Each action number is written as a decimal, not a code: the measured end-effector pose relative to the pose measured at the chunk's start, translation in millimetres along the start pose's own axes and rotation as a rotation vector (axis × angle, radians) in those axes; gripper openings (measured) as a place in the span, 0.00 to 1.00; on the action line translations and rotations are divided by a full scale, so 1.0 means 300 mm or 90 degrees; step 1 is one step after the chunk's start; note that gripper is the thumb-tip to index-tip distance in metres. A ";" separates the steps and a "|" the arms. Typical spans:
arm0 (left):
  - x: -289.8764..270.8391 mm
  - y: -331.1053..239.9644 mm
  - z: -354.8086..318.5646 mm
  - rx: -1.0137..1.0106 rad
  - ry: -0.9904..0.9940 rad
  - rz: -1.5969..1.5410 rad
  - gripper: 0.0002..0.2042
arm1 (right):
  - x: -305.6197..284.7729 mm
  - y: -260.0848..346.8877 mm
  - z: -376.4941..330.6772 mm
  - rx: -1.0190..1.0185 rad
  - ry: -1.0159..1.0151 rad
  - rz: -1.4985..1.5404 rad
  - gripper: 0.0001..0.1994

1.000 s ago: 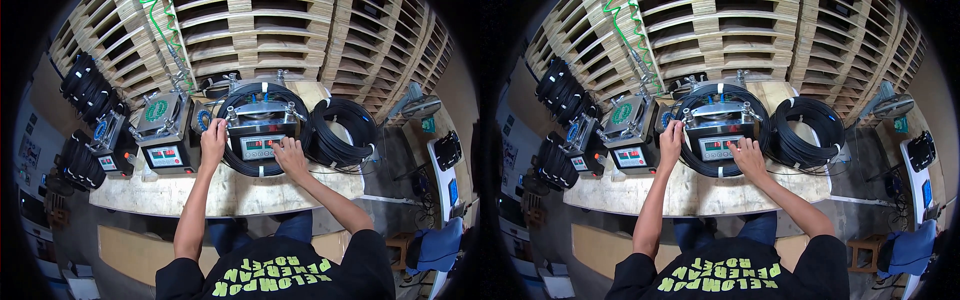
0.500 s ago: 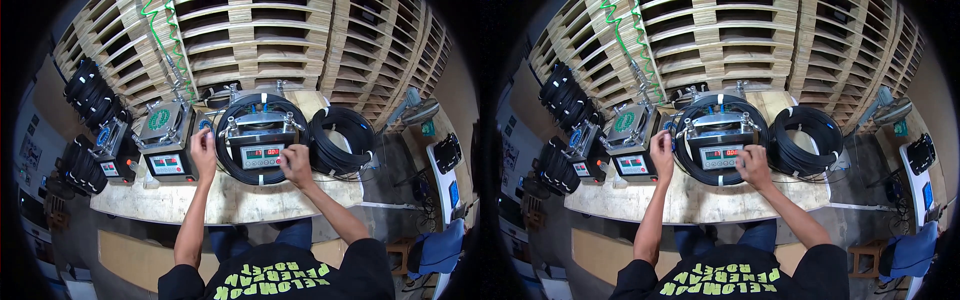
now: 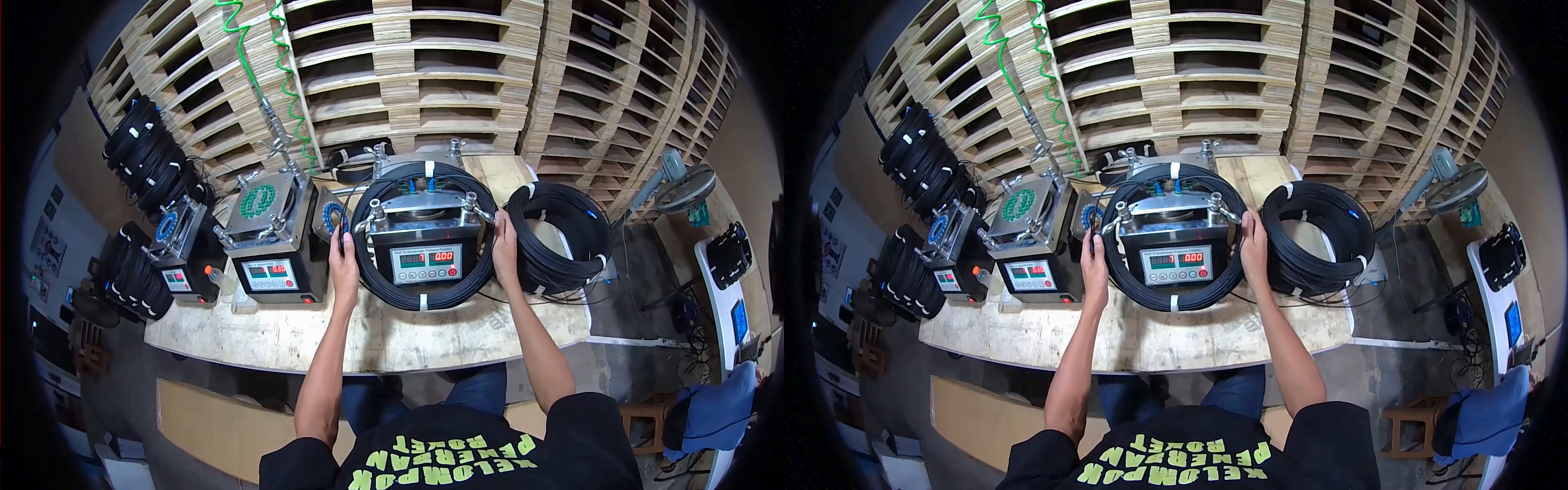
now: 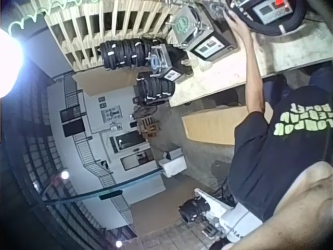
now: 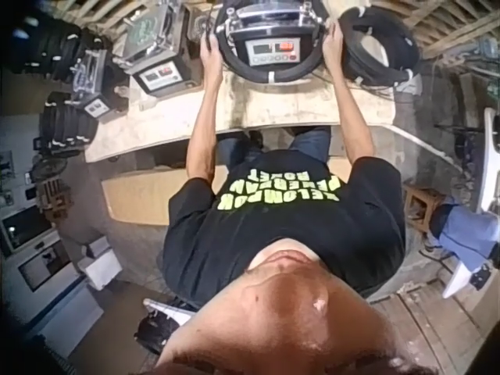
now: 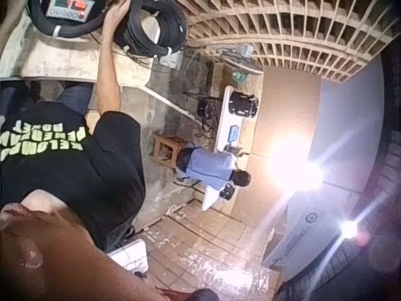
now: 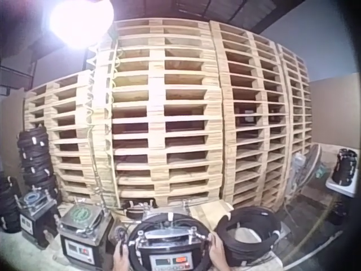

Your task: Preparing and testing fiber optic cables using specialized machinery at a factory workbench.

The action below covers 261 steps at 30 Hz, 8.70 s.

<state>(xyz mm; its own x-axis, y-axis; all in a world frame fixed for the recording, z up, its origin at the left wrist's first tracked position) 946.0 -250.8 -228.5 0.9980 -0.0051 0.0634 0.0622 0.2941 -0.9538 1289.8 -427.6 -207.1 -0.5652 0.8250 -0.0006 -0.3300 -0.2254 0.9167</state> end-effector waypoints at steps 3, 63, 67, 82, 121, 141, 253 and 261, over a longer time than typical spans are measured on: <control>0.055 0.011 0.003 -0.058 0.040 -0.064 0.25 | -0.039 0.003 -0.003 -0.110 -0.086 -0.042 0.28; 0.063 -0.344 -0.027 0.229 0.046 0.250 0.11 | 0.028 0.405 -0.040 -0.299 -0.061 -0.292 0.09; 0.084 -0.365 -0.017 0.214 0.130 0.180 0.08 | 0.008 0.338 -0.007 -0.217 0.012 -0.182 0.10; 0.119 -0.387 0.013 0.241 0.259 0.216 0.07 | 0.015 0.319 0.006 -0.145 0.056 -0.195 0.12; 0.388 0.050 0.609 -0.267 0.262 0.132 0.20 | 0.401 -0.099 0.658 0.057 0.194 -0.146 0.11; 0.215 -0.101 0.313 -0.099 0.163 0.071 0.17 | 0.177 -0.085 0.328 0.098 0.234 0.065 0.26; 0.479 -0.108 0.505 0.025 0.239 0.178 0.42 | 0.354 0.008 0.498 0.069 0.155 -0.036 0.31; 0.465 -0.108 0.494 0.005 0.223 0.151 0.43 | 0.367 0.008 0.487 0.084 0.168 0.014 0.33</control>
<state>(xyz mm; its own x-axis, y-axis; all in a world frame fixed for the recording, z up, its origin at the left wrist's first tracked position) 1081.1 -119.4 -145.1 0.9292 -0.2601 -0.2627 -0.1688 0.3336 -0.9275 1337.0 -261.6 -146.5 -0.7545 0.6528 -0.0680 -0.2242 -0.1591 0.9615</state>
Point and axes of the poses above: each hand's wrist, its own z-axis towards the middle knuckle, its own x-axis out of the palm, y = z × x, the point moved 9 cm from there along z, towards the middle knuckle, and after that the axes turned 7 degrees about -y, right-handed, at the moved point
